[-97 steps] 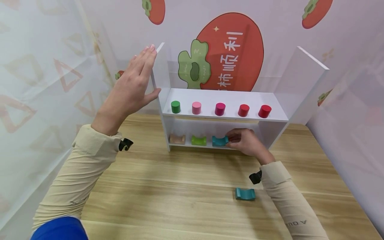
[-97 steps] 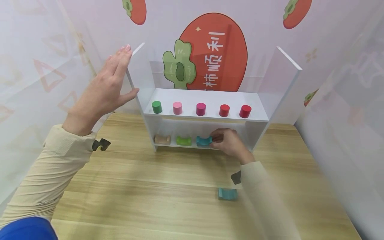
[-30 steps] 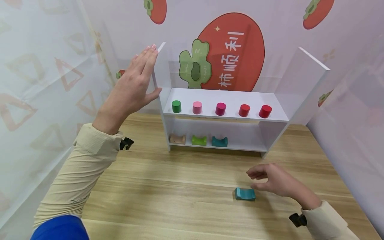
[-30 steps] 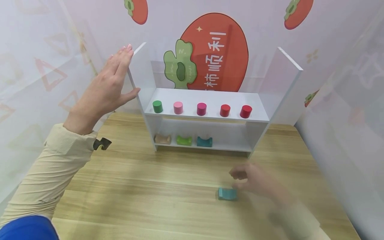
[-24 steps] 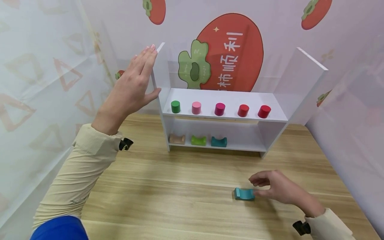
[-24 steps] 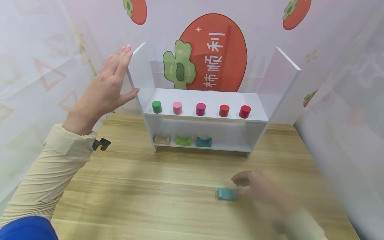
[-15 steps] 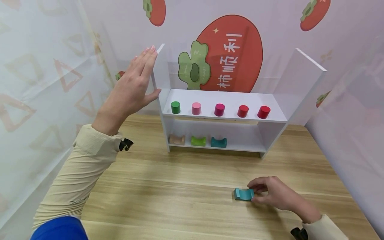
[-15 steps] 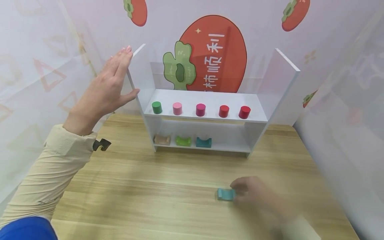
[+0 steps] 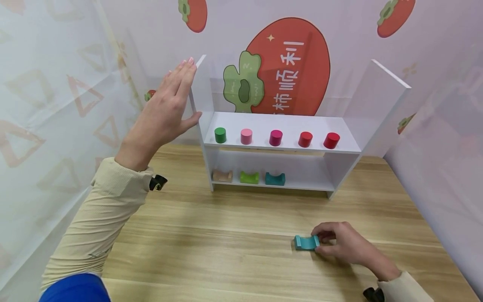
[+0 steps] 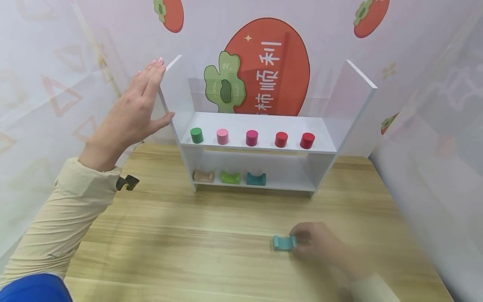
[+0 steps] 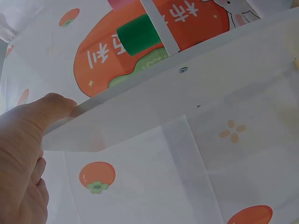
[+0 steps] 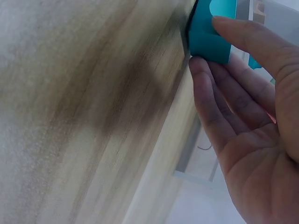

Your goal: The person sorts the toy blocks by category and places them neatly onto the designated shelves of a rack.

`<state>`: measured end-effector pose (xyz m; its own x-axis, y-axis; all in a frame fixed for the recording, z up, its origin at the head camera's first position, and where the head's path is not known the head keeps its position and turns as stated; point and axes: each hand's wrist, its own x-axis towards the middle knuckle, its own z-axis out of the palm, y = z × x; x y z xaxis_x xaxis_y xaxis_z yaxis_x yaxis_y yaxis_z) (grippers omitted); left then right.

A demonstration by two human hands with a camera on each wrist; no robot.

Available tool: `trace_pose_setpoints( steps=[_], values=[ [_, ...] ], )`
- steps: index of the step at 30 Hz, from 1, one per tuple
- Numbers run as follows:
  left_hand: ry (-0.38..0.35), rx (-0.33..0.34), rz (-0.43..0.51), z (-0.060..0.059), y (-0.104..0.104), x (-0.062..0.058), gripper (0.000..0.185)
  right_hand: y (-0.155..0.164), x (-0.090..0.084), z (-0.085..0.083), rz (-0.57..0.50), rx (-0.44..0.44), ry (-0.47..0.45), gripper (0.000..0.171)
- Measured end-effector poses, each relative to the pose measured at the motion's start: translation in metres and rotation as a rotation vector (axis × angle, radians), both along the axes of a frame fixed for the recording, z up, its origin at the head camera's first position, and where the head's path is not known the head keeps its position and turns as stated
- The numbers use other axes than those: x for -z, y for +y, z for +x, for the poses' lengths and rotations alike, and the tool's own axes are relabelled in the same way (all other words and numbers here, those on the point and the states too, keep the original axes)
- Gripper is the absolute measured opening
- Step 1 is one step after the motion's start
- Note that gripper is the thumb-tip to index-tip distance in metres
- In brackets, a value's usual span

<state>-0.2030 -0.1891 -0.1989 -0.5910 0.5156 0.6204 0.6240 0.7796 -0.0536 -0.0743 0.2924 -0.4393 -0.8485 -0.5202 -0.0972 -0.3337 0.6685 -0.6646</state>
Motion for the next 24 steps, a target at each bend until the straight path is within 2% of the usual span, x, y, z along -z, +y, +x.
trace_pose_setpoints(
  steps=[5,15,19,24],
  values=[
    [0.003,0.006,-0.001,0.000,0.000,0.000,0.096,-0.003,-0.008,-0.004,-0.008,0.012,0.028,0.028],
    [0.006,0.011,0.000,0.001,-0.001,0.000,0.097,0.000,-0.013,-0.023,0.010,0.063,0.084,0.035],
    [0.009,0.016,0.002,0.000,0.000,0.000,0.097,0.000,-0.021,-0.029,0.001,0.092,0.079,0.038],
    [0.008,0.024,0.005,0.000,0.000,-0.002,0.097,-0.001,-0.032,-0.036,-0.031,0.107,0.130,0.036]
  ],
)
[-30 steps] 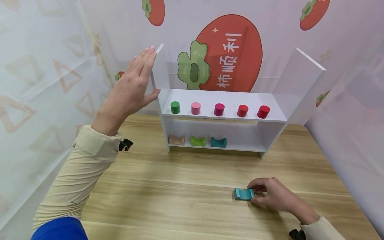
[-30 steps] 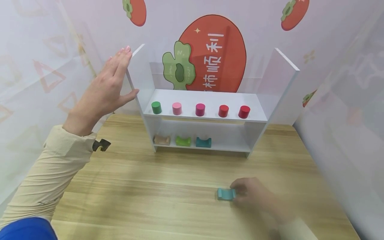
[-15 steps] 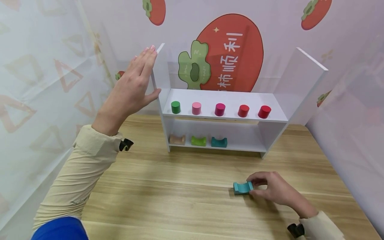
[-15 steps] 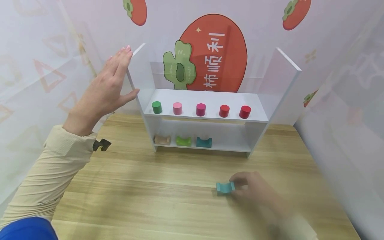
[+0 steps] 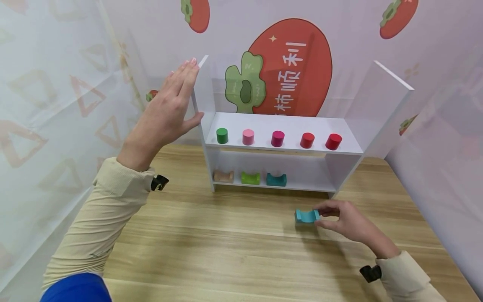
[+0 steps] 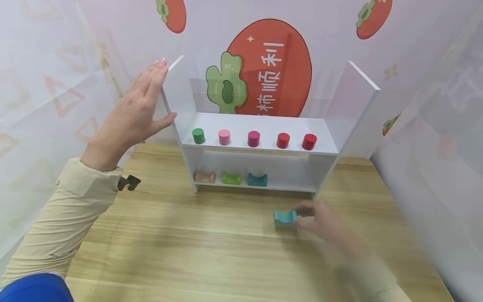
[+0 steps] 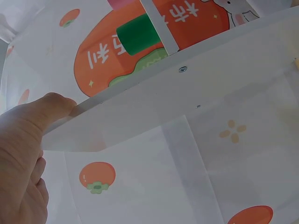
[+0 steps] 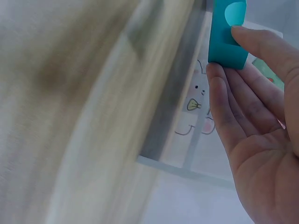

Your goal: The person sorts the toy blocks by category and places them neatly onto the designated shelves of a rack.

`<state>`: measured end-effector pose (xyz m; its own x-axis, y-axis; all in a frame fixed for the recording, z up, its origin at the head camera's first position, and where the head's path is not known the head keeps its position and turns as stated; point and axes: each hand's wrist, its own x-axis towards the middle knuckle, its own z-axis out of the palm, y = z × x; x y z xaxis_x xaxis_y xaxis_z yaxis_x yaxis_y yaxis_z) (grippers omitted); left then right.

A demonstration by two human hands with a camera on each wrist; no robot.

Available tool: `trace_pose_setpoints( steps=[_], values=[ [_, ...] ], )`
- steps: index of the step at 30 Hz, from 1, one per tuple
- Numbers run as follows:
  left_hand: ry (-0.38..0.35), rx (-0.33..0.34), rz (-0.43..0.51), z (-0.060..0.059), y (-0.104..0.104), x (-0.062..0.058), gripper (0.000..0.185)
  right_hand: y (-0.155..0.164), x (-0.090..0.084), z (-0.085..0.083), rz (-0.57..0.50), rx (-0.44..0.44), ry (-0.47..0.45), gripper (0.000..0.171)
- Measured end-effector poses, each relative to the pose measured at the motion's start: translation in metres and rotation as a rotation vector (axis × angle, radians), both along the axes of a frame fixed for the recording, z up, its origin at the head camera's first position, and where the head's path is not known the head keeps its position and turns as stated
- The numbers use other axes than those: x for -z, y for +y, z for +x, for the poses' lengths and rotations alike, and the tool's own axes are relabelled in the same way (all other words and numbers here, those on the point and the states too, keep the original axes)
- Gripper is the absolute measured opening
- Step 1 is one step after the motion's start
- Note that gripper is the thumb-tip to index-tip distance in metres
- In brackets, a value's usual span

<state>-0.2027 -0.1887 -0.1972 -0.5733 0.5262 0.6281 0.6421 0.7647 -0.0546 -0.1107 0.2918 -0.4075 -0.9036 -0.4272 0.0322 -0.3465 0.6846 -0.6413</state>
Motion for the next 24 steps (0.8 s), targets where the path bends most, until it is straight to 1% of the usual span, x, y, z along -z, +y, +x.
trace_pose_setpoints(
  steps=[9,18,24],
  values=[
    [0.005,0.002,-0.001,0.000,0.000,0.000,0.097,0.003,-0.012,-0.020,-0.023,0.051,0.061,0.033],
    [0.005,-0.009,-0.010,0.000,-0.001,0.003,0.097,0.002,-0.011,-0.049,-0.053,0.078,0.123,0.034],
    [0.002,-0.005,-0.001,-0.001,0.000,0.002,0.097,-0.003,-0.014,-0.059,-0.022,0.126,0.119,0.037]
  ],
)
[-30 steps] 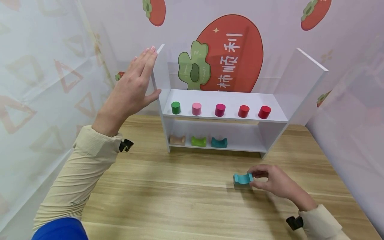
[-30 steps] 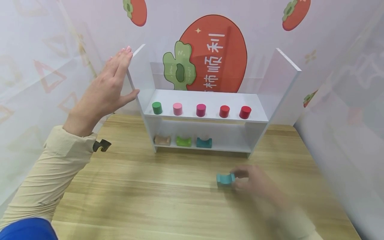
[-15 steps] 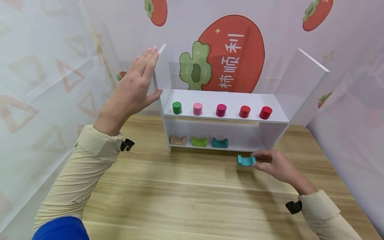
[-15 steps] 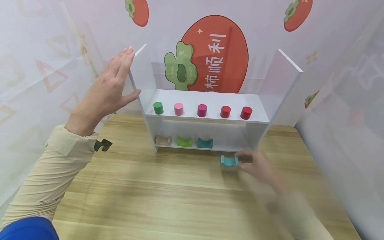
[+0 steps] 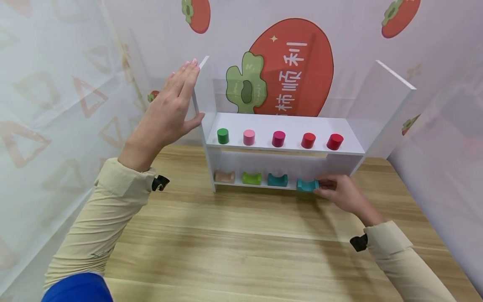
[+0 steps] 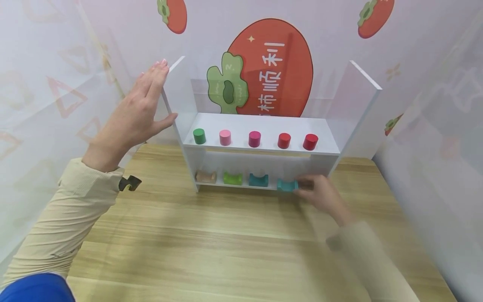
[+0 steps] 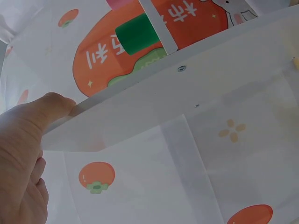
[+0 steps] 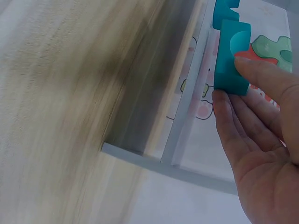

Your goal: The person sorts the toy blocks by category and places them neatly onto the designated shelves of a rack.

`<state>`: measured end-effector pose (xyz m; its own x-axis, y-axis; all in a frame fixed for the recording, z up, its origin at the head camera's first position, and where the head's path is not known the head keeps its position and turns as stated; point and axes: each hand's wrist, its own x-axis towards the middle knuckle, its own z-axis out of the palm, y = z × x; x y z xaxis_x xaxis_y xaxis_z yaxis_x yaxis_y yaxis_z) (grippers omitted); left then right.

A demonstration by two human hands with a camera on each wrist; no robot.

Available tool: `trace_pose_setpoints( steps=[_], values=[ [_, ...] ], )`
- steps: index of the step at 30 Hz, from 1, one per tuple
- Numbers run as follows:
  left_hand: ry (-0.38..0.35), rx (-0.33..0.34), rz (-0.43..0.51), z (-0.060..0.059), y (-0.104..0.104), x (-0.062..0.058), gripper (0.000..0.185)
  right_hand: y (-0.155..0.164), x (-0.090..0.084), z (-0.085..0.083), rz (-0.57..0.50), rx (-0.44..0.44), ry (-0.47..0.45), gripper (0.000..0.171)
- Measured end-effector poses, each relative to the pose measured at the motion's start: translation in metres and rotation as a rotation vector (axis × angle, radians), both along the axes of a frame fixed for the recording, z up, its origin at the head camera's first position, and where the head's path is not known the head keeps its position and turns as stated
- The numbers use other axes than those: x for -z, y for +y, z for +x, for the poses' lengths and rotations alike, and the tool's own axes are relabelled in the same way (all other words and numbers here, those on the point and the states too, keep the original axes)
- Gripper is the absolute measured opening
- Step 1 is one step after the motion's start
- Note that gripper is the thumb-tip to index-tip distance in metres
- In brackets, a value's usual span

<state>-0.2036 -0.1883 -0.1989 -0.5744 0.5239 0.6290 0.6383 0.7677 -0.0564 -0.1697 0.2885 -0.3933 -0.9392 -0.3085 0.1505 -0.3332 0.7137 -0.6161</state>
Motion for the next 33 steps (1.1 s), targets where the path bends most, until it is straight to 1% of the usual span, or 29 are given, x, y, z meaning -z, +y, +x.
trace_pose_setpoints(
  steps=[6,11,20,27,33],
  values=[
    [-0.013,-0.003,0.003,0.002,0.000,-0.002,0.099,-0.006,0.000,-0.007,0.000,0.029,-0.013,0.039],
    [-0.013,-0.007,-0.001,0.002,-0.001,-0.002,0.098,-0.009,0.000,-0.012,-0.014,0.030,-0.006,0.040],
    [-0.012,-0.006,-0.004,0.002,0.001,-0.002,0.099,-0.008,0.003,-0.015,0.014,0.049,-0.033,0.041],
    [-0.013,-0.017,-0.011,0.002,0.001,-0.002,0.099,-0.007,0.005,-0.017,-0.005,0.040,-0.044,0.040],
    [-0.010,-0.015,-0.010,0.003,0.000,-0.001,0.098,-0.007,0.008,-0.019,0.004,0.040,-0.049,0.042]
  ],
)
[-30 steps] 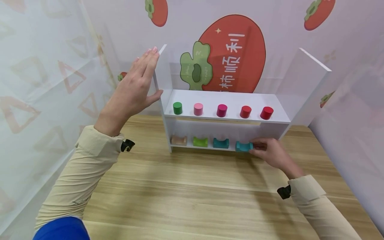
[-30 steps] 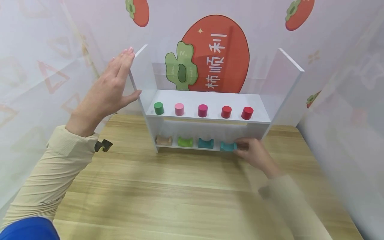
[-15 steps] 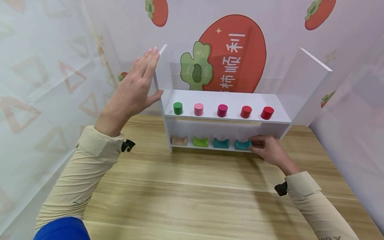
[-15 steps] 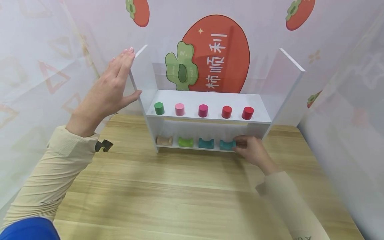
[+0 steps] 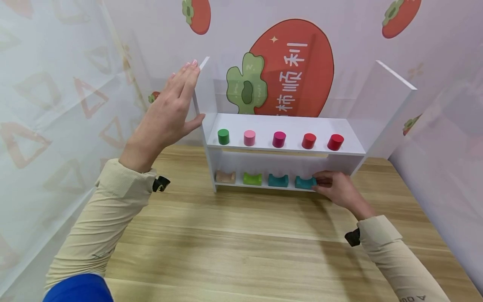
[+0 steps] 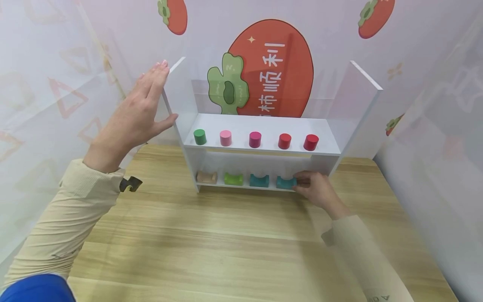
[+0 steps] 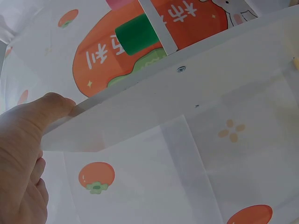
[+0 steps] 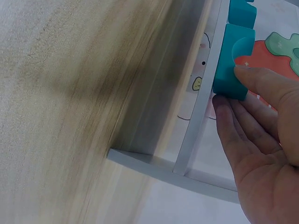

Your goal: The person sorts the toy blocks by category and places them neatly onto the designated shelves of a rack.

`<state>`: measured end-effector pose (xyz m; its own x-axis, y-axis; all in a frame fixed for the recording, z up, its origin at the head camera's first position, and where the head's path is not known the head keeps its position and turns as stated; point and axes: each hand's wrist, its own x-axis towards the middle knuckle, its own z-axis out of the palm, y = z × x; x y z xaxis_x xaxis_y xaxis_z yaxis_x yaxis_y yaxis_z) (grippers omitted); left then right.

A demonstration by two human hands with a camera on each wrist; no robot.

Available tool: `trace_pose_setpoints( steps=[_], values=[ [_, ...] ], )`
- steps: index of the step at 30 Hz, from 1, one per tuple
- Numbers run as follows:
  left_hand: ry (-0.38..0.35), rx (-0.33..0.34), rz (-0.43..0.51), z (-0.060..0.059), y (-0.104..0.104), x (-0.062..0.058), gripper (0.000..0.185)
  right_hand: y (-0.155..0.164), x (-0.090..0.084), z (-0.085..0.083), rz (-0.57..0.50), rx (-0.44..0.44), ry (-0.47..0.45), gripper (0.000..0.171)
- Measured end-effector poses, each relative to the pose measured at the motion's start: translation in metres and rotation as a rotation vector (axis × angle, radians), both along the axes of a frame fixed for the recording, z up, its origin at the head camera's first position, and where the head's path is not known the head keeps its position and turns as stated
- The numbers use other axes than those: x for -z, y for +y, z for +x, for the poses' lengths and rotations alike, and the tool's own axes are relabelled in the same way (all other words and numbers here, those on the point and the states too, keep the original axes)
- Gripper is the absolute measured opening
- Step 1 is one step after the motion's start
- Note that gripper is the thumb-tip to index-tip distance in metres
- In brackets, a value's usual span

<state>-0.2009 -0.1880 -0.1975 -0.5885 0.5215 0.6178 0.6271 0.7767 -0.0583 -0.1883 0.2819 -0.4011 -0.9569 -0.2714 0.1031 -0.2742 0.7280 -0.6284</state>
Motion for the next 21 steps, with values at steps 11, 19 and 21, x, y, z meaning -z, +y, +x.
trace_pose_setpoints(
  steps=[11,19,21],
  values=[
    [-0.015,-0.021,0.023,0.003,-0.004,0.008,0.104,0.003,-0.008,0.005,-0.016,-0.043,0.025,0.038],
    [0.005,-0.026,0.067,0.015,-0.012,0.025,0.108,0.008,-0.008,0.011,0.045,-0.057,0.089,0.034],
    [-0.003,-0.029,0.071,0.019,-0.016,0.034,0.107,0.011,-0.009,0.017,0.063,-0.053,0.111,0.033]
  ],
)
